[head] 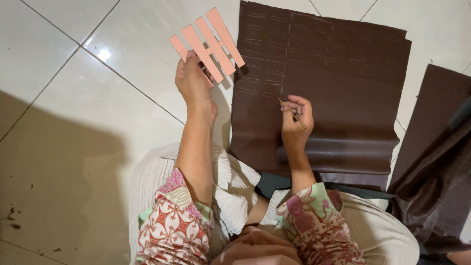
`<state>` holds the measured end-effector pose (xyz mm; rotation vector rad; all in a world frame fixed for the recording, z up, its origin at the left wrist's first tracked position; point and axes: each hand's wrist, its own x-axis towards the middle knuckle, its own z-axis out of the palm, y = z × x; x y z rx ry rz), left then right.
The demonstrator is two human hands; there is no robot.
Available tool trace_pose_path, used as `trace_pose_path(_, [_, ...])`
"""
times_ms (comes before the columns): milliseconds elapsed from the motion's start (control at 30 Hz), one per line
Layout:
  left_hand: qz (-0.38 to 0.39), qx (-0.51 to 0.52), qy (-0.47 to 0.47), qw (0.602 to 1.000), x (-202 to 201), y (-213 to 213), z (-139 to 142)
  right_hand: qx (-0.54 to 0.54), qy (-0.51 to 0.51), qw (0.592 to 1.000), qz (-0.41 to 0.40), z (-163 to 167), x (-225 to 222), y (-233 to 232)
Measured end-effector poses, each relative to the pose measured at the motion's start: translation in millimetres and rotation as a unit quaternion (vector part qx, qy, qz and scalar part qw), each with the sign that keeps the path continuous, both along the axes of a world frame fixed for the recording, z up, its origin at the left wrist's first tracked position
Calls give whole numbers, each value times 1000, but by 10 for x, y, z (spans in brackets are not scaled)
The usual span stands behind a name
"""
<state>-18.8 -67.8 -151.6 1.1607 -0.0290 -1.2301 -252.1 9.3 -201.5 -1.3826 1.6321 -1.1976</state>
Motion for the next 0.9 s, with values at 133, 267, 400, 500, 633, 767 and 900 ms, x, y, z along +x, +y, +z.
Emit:
trace_pose_path(133, [-1, 8, -5, 1000, 2, 1, -15, -8, 1, 1000, -4, 18, 5, -2])
trace_pose_path(267, [-5, 14, -2, 1000, 6, 0, -16, -5, 15, 1000, -7, 41, 13, -8])
trace_pose_path(400, [-9, 19, -6, 1000, 12, 6, -8, -6, 6, 1000, -8, 73, 39, -13])
trace_pose_path(500, [-10, 30, -16, 999, 8, 5, -5, -6, 12, 1000, -11, 105, 58, -24])
trace_pose_path(633, [-7, 21, -12, 1000, 10, 2, -11, -11, 16, 1000, -12, 135, 69, -44])
trace_pose_path(767, [-6, 25, -11, 1000, 14, -3, -9, -12, -12, 1000, -7, 131, 75, -42])
trace_pose_path(900, [-4, 7, -3, 1000, 8, -5, 13, -24, -49, 998, -40, 177, -87, -41])
